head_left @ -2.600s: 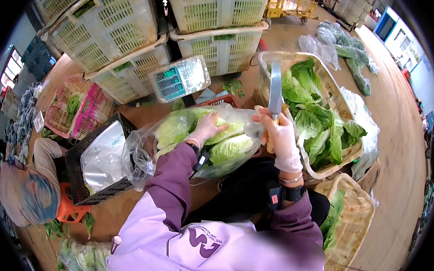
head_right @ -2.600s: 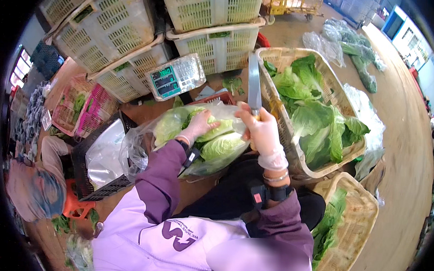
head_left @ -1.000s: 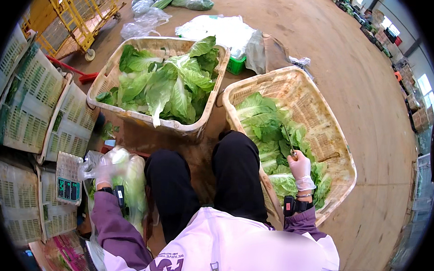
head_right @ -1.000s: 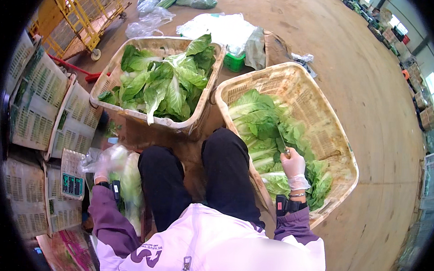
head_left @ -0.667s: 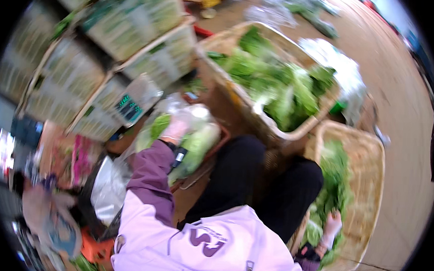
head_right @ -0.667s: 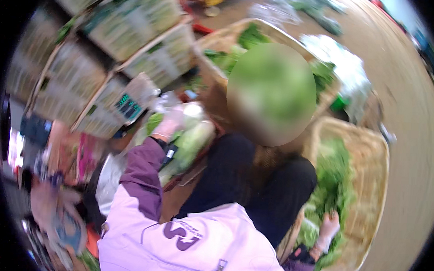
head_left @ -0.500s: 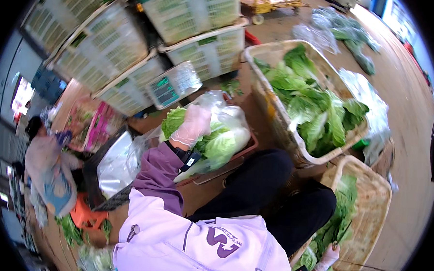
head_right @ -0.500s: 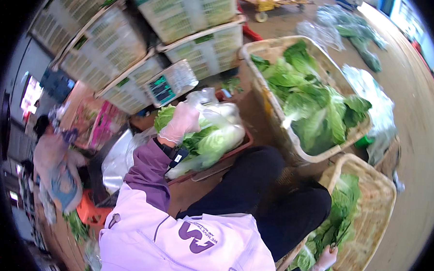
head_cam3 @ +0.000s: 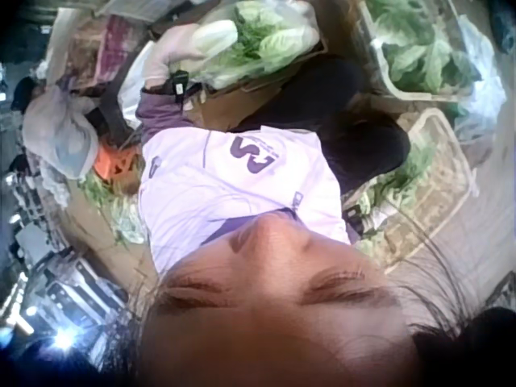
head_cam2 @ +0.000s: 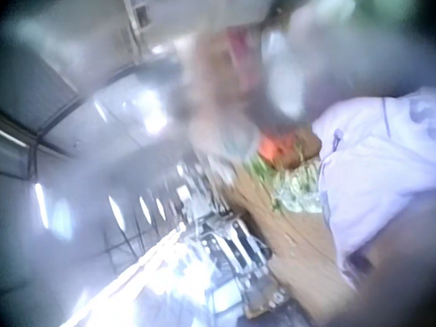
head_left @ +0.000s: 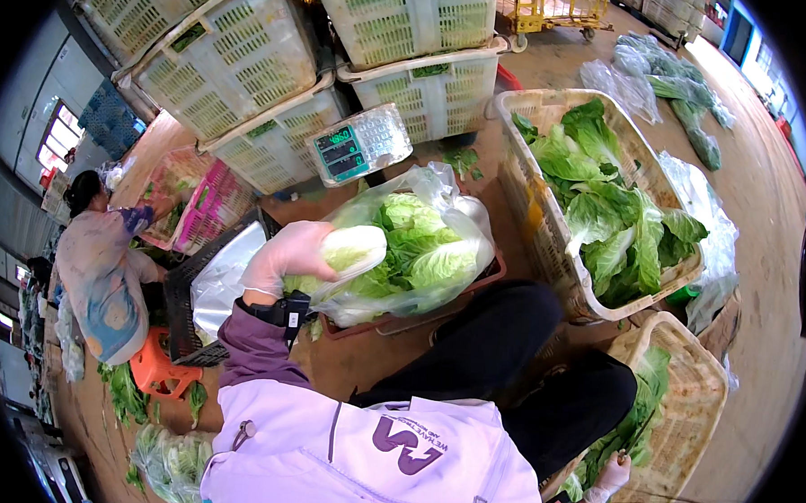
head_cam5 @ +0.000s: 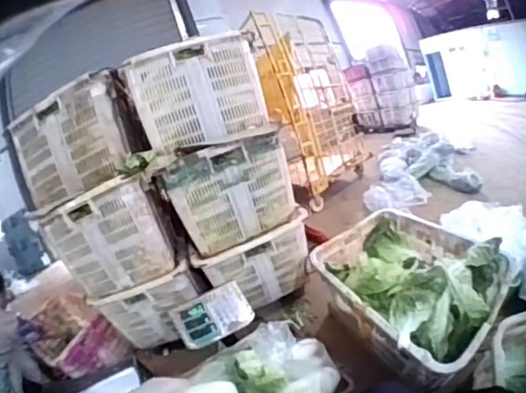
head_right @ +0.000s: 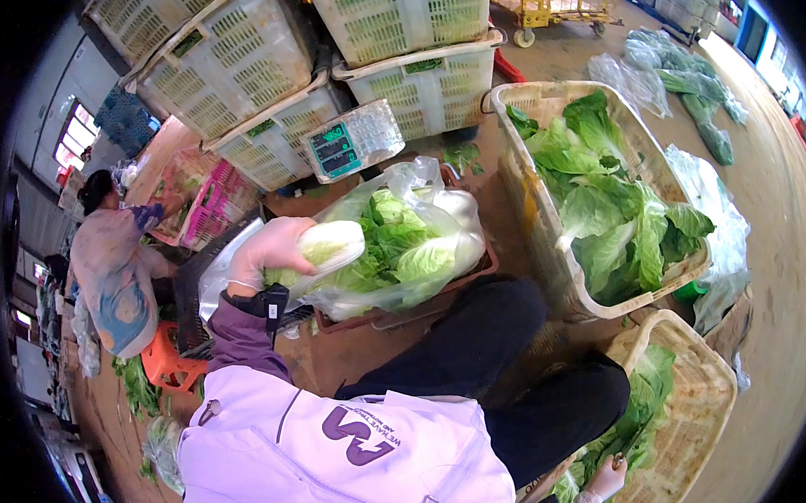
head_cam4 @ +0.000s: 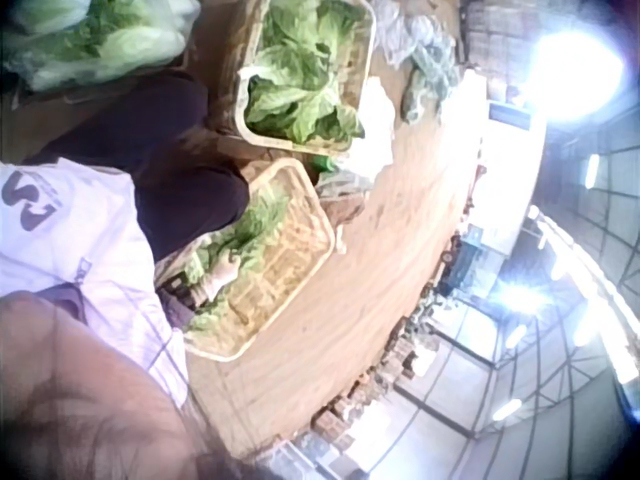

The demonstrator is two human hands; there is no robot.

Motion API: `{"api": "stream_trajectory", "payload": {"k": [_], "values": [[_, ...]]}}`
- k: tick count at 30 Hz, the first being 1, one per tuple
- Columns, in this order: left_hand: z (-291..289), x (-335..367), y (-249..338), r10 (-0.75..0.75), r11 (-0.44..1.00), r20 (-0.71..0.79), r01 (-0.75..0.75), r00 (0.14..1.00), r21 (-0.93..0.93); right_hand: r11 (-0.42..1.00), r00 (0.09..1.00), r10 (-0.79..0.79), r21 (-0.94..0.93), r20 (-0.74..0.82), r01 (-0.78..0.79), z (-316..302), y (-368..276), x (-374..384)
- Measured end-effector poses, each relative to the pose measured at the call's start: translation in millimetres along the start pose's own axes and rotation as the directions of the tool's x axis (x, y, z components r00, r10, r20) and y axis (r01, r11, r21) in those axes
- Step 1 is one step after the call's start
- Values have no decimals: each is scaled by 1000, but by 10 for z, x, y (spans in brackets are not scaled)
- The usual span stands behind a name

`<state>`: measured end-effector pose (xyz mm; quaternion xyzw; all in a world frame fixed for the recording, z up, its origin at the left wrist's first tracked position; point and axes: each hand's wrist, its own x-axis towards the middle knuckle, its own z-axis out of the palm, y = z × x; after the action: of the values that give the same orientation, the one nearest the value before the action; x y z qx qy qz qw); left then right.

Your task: The person trims the base and outer leaves of napa cabbages using a knife, places the trimmed cabbages into plastic bags, weighs the bags on an electronic scale, and ties the bags closed.

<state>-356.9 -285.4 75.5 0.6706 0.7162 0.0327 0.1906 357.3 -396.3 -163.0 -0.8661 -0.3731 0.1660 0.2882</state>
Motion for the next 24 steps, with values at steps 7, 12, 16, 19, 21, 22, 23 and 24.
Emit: {"api": "stream_trajectory", "payload": {"k": [7, 12, 16, 19, 21, 22, 23, 24], "values": [[97, 210, 169, 255, 691, 261, 13, 931, -723, 972, 991, -109, -216, -77, 90, -132, 69, -217], [335, 506, 1328, 707, 286, -9, -296, 708, -911, 922, 966, 257, 291, 28, -254, -363, -552, -364], [644, 655, 2382, 761, -344, -558, -523, 331, -779, 779, 946, 322, 559, 33, -285, -559, -299, -485], [635, 957, 3547, 840, -498, -503, -79, 206, -864, 706, 880, 459, 652, -124, -277, -918, 64, -900], [727, 1215, 4153, 909, -394, -412, 191, -66, -899, 623, 810, 569, 717, -141, -313, -1140, 34, -1110], [743, 1052, 4179, 898, -293, -267, 24, 350, -956, 560, 776, 614, 772, -144, -300, -1236, 56, -1218], [728, 835, 4285, 723, -96, -72, -3, 687, -995, 515, 724, 668, 809, -170, -285, -1297, 194, -1364], [905, 828, 4559, 692, 17, 3, -12, 722, -1000, 507, 713, 657, 843, -243, -180, -1248, 392, -1455]]}}
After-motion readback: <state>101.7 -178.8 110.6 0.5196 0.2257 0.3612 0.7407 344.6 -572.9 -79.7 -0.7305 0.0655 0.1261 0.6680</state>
